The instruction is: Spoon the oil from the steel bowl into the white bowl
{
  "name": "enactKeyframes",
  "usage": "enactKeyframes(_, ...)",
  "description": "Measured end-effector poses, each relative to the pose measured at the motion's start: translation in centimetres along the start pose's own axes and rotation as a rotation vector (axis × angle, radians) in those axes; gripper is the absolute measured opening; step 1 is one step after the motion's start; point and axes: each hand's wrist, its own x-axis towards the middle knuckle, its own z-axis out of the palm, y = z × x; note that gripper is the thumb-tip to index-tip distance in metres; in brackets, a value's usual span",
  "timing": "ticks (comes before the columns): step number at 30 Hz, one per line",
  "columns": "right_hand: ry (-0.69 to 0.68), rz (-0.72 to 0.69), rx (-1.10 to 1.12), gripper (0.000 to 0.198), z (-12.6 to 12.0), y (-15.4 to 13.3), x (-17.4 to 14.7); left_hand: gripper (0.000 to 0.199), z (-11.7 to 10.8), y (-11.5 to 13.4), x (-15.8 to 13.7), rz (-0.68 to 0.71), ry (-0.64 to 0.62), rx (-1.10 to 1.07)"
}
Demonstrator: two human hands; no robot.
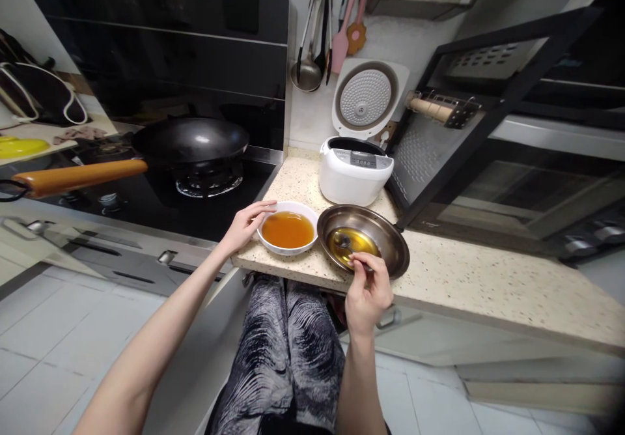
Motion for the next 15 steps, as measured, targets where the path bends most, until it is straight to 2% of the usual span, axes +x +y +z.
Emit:
enactKeyframes(7, -0.191, -0.137, -0.028, 0.025, -0.57, -0.17, 0.68, 0.034, 0.01, -0.08, -0.01, 0.001, -0.001, -0.003)
enactKeyframes(15, -0.191, -0.186, -0.038, 0.028, -0.62, 0.10, 0.64, 0.034, 0.02, -0.16, 0.01, 0.005, -0.001, -0.002)
